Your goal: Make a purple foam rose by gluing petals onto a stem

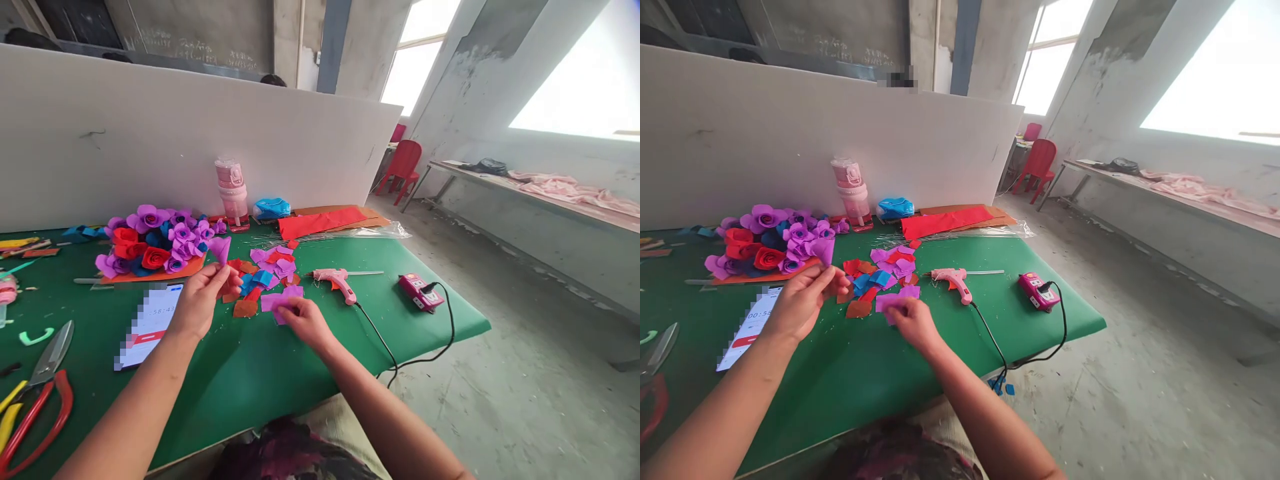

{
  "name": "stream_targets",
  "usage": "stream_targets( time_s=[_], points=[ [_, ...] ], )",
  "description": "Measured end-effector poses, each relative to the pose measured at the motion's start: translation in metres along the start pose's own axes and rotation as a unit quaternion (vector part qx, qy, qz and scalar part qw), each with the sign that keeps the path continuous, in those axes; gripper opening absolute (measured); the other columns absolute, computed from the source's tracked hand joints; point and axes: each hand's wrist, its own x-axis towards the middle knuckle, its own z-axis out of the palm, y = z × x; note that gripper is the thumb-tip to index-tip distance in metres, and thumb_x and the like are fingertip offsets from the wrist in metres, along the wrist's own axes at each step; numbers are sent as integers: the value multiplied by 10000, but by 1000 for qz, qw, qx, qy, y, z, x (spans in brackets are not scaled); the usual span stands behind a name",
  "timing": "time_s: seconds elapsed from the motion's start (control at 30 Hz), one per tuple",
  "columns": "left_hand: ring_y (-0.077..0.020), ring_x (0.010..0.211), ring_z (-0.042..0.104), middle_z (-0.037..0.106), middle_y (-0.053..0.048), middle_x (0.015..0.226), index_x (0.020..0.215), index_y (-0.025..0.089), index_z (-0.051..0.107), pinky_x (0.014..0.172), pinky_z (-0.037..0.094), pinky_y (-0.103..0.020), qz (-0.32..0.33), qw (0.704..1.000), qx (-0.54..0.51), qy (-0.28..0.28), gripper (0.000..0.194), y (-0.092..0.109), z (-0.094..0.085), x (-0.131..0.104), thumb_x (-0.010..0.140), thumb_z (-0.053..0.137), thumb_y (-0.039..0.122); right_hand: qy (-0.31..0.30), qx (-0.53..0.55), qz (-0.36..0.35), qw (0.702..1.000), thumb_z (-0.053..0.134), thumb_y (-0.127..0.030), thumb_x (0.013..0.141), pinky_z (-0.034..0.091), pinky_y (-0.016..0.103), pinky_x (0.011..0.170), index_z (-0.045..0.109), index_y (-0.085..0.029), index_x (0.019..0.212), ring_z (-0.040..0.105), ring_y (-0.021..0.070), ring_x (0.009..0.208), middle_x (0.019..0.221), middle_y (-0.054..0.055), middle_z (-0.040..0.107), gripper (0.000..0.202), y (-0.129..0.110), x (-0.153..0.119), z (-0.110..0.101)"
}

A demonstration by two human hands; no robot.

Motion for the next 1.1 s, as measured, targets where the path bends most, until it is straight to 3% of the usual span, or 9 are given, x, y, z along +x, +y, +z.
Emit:
stream_targets(
  time_s=[0.13,0.27,0.37,0.5,0.6,0.7,0.87,1.0,1.1],
  points=[
    [-97,491,538,620,-5,609,725,155,653,524,476,-227,10,998,10,55,315,-26,-3,14,680,693,464,27,-51,22,998,563,-265,721,353,222,452,582,-194,748,472,116,490,593,-36,524,78,8,10,-30],
    [-100,465,533,614,-13,574,723,149,655,479,437,-210,20,998,56,37,313,-45,-7,8,708,668,462,36,-131,19,991,530,-342,779,327,233,466,456,-205,588,463,121,481,510,-42,473,246,-1,18,-36],
    [-98,446,522,611,-13,562,720,155,654,468,417,-211,24,997,67,21,298,-45,-8,5,727,649,452,17,-203,9,979,574,-334,763,325,237,509,490,-193,582,481,130,543,538,-35,497,244,-7,29,-26],
    [-99,446,514,604,-7,560,724,162,640,469,405,-215,29,996,86,18,268,-40,-8,5,763,606,424,8,-267,32,963,629,-296,742,382,244,570,610,-189,805,559,150,603,647,-7,616,126,-8,41,-16],
    [-95,448,503,597,1,564,737,160,631,473,397,-214,24,995,94,19,258,-38,-8,4,785,578,407,47,-289,-3,956,573,-308,799,406,257,609,624,-185,884,594,165,656,730,27,664,158,-12,40,-24],
    [-96,471,509,597,7,587,764,158,628,491,407,-216,25,996,90,17,253,-35,-8,3,793,570,403,76,-308,-49,947,509,-293,838,403,254,621,638,-180,810,589,160,658,737,34,676,174,-21,33,-36],
    [-99,485,511,590,8,588,782,154,628,505,414,-222,34,995,87,28,278,-31,-10,2,798,567,424,29,-338,-106,935,495,-266,840,365,233,586,651,-193,731,548,137,595,657,1,654,204,-33,28,-47],
    [-103,484,517,588,9,581,796,156,626,507,419,-224,51,994,75,58,287,-32,-14,5,804,555,434,64,-377,-85,920,486,-308,853,333,218,557,668,-196,777,532,127,584,650,-8,650,227,-36,58,-53],
    [-101,471,510,575,17,568,788,159,619,488,410,-219,61,992,78,76,286,-33,-17,6,802,553,437,10,-435,-85,896,474,-264,852,326,215,560,684,-182,816,546,127,625,721,13,676,228,-38,95,-51]
  ],
)
